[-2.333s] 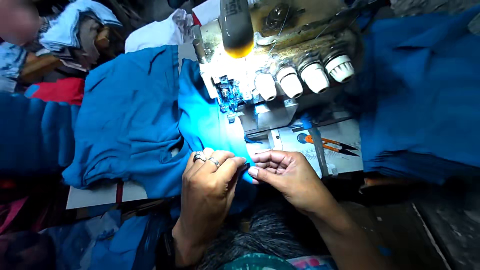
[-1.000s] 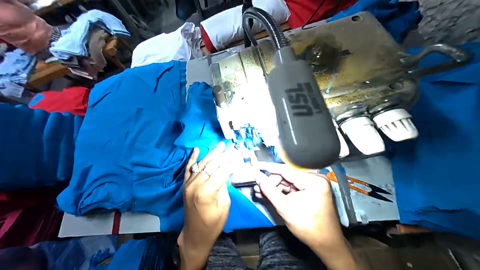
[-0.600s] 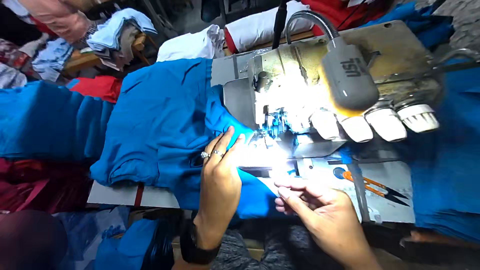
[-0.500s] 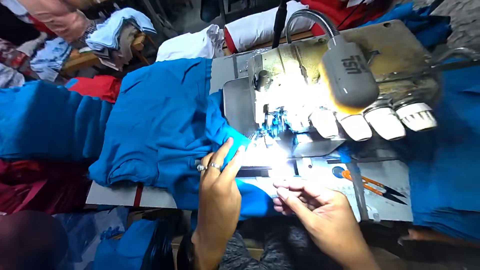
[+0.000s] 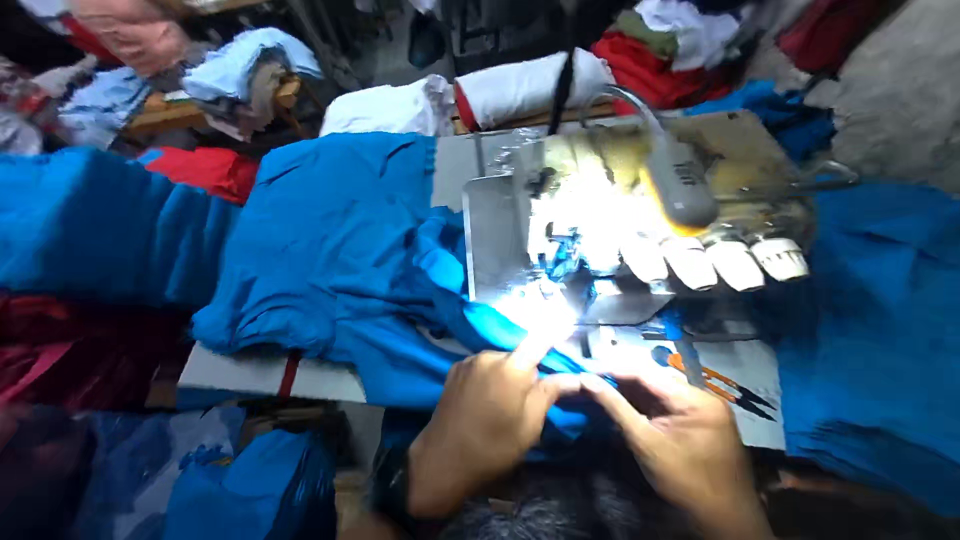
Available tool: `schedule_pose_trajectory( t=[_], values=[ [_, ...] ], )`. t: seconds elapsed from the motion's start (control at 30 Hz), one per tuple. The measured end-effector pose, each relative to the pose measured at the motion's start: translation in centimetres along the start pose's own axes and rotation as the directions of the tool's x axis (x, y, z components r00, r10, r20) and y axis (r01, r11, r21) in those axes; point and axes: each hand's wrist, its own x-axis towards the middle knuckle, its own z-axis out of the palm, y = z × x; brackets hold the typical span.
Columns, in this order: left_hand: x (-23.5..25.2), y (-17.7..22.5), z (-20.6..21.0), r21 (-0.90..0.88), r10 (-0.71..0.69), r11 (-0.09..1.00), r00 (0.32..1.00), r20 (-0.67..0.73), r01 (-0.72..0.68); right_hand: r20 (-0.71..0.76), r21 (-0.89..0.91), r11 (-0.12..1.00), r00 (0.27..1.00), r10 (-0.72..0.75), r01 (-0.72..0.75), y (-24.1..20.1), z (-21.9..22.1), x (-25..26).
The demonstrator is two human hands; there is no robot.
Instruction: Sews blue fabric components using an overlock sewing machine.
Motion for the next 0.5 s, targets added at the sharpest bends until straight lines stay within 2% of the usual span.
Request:
schedule_pose_trajectory(
  t=[0.07,0.13,0.27,0.3,0.37,0.43,0.47,0.5],
  values=[
    [0.7,-0.6,-0.6,-0.049,-0.021,0.999,0.997,0.073,0.024,-0.004,-0.117,0.989,0.995,-0.095,0.094,-1.6,-0.3,-1.6],
    [-0.1,-0.6,-0.6,-0.103,0.048,0.994,0.999,0.008,-0.047,0.007,-0.187,0.978,0.996,-0.092,0.092,-2.9,-0.6,-2.8],
    [-3.6,-2.8,3.5,-0.243,0.170,0.941,0.952,-0.255,-0.234,0.052,-0.085,0.989,0.990,0.129,-0.124,-2.5,-1.1,-5.6],
    [-4.9,-3.5,4.0,-0.296,0.159,0.925,0.950,-0.268,-0.238,0.061,-0.067,0.982,0.982,0.180,-0.176,-2.0,-1.5,-6.2],
    [-8.3,-4.8,3.0,-0.435,0.149,0.873,0.969,-0.197,-0.222,0.052,-0.051,0.966,0.965,0.257,-0.254,-1.2,-2.4,-7.2],
    [-13.4,-6.3,2.3,-0.516,0.047,0.847,0.985,-0.165,-0.127,0.005,-0.113,0.949,0.955,0.298,-0.296,-0.7,-4.5,-8.1],
    [-16.2,-7.6,1.9,-0.513,-0.084,0.858,0.980,-0.178,-0.019,-0.012,-0.166,0.940,0.954,0.299,-0.297,-0.7,-6.0,-7.7],
    [-18.4,-9.4,1.7,-0.513,-0.255,0.850,0.946,-0.202,0.119,-0.036,-0.223,0.935,0.961,0.275,-0.276,-1.0,-7.3,-6.9]
  ],
)
